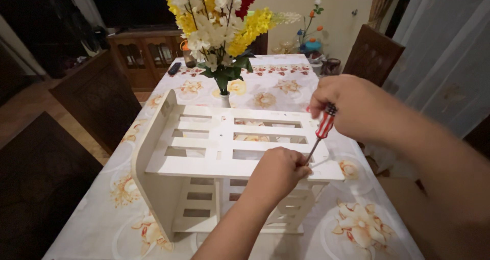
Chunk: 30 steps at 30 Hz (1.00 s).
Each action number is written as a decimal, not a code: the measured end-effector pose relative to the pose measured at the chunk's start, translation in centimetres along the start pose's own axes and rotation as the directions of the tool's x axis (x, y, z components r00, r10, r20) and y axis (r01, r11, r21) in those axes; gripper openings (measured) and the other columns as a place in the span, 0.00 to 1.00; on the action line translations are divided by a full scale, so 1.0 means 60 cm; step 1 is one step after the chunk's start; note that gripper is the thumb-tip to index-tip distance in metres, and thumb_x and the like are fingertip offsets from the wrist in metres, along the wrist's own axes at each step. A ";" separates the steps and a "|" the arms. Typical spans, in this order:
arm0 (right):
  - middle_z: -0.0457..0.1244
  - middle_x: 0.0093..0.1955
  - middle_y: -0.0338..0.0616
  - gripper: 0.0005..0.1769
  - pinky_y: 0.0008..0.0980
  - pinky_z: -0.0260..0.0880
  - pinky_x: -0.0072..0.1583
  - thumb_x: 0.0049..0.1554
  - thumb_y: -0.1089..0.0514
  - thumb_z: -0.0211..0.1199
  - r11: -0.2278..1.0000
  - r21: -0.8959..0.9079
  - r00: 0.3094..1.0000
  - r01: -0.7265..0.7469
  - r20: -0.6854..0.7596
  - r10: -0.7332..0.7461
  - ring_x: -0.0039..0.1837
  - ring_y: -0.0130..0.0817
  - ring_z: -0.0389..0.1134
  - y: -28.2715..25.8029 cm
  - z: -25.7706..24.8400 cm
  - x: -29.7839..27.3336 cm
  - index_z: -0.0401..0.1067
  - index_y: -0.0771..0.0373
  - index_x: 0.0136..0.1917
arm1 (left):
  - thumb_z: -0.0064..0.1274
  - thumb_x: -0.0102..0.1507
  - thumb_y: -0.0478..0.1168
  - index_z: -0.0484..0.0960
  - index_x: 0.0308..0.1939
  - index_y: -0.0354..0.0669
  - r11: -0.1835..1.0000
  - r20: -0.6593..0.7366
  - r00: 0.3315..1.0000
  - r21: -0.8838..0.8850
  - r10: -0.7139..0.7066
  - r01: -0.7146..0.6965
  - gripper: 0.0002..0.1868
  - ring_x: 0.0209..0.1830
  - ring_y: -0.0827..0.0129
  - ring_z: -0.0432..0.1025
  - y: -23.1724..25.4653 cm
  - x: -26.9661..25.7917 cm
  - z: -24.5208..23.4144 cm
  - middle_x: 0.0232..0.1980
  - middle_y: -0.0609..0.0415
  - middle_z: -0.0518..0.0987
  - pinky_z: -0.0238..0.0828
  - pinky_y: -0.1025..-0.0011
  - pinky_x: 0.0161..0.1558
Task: The person uses a screwdriver to tighten screws into a white wooden slatted frame on a dining table. They rotate the frame to access different sides and continue fastening screws, then place a solid white top panel onto the frame to complete the assembly.
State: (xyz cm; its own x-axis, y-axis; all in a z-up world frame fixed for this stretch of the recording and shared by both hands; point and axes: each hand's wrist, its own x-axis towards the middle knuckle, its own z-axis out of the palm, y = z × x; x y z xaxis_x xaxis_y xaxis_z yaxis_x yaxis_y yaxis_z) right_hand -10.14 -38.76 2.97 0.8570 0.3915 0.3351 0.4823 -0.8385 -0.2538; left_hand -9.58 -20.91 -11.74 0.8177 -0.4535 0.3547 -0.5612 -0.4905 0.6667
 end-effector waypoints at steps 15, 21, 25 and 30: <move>0.74 0.50 0.45 0.17 0.41 0.76 0.51 0.59 0.58 0.63 0.823 -0.212 0.815 -0.528 0.146 0.561 0.46 0.42 0.76 -0.076 -0.063 0.005 0.77 0.50 0.61 | 0.63 0.55 0.44 0.89 0.35 0.41 1.000 0.006 1.000 0.001 -0.013 0.013 0.11 0.29 0.53 0.78 0.001 0.002 -0.003 0.31 0.43 0.83 0.75 0.61 0.37; 0.70 0.47 0.46 0.20 0.38 0.73 0.52 0.52 0.70 0.59 0.907 -0.107 0.901 -0.406 0.119 0.417 0.51 0.39 0.74 -0.054 -0.023 -0.002 0.83 0.60 0.55 | 0.64 0.55 0.44 0.88 0.36 0.41 0.999 0.021 0.999 -0.015 -0.043 0.043 0.11 0.29 0.53 0.78 0.001 0.004 -0.003 0.30 0.42 0.83 0.75 0.61 0.37; 0.70 0.48 0.41 0.19 0.36 0.72 0.51 0.48 0.59 0.64 0.988 0.134 0.996 -0.082 -0.030 0.087 0.49 0.35 0.72 -0.027 -0.018 -0.005 0.79 0.59 0.54 | 0.64 0.56 0.43 0.89 0.35 0.40 1.000 -0.013 1.000 0.005 0.004 -0.004 0.11 0.30 0.52 0.78 0.004 0.000 -0.004 0.30 0.42 0.83 0.75 0.60 0.37; 0.71 0.50 0.56 0.34 0.44 0.72 0.52 0.53 0.32 0.71 0.862 -0.381 0.942 -0.334 -0.103 0.320 0.50 0.51 0.72 -0.034 -0.043 0.019 0.78 0.61 0.59 | 0.63 0.55 0.43 0.89 0.35 0.40 0.997 0.011 0.998 -0.024 -0.067 0.067 0.10 0.29 0.53 0.78 0.007 0.001 -0.005 0.30 0.42 0.82 0.76 0.61 0.37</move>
State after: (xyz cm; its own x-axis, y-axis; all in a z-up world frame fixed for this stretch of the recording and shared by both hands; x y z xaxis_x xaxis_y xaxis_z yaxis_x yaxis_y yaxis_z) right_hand -10.64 -37.62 6.22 0.9427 0.0614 0.3281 0.0600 -0.9981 0.0144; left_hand -9.75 -20.93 -11.23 0.8520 -0.4280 0.3017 -0.5016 -0.5018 0.7047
